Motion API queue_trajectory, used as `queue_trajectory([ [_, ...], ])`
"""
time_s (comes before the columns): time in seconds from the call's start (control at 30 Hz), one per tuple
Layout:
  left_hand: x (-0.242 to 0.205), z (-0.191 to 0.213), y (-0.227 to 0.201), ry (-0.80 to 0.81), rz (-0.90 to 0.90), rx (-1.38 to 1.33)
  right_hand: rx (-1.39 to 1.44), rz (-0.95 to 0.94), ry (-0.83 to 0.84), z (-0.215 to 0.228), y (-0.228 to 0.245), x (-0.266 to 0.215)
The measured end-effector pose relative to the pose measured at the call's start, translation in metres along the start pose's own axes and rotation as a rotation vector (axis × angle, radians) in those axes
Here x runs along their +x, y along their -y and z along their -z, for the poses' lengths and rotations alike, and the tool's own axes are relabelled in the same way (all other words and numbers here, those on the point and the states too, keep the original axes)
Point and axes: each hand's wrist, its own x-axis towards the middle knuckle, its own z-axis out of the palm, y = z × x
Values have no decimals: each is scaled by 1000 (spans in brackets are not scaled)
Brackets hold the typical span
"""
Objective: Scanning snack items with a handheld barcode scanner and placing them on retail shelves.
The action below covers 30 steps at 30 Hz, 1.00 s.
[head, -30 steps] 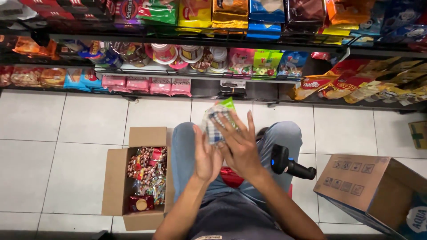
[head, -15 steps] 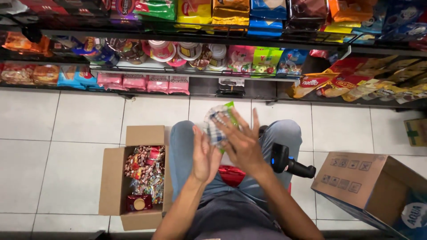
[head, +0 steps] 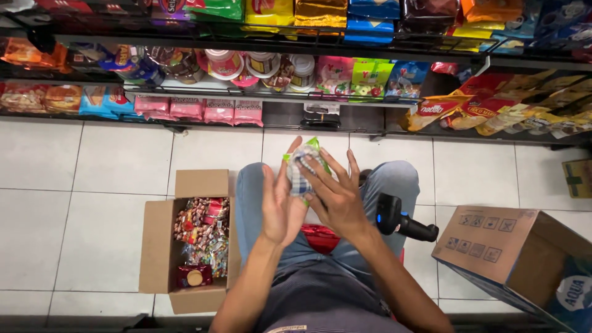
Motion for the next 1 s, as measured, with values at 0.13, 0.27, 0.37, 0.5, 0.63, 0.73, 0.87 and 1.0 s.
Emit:
queue_trajectory([
  [0.13,9,5,-7,24,-58,-85,-50,73,60,2,-13,-11],
  [0.27,14,15,-2,46,-82,-113,-206,44,15,-5,-36,-24],
  [0.37,20,11,7,36,-42,-18,-59,-64,-37,7,-32,-7],
  [0.5,23,9,10,-58,50,-21,-9,31,-11,15,-9,9],
  [0.63,25,6,3,16,-102,-44,-31,120,4,9,-14,-3],
  [0.73,30,18,16,-29,-142,-16,-111,141,-55,1,-29,-17],
  [0.87,36,40,35,-172,-135,-86,-130,80,-74,4,-46,-31],
  [1.0,31,30,27,-231,-143,-52,-13,-281,-144,17,-35,-25],
])
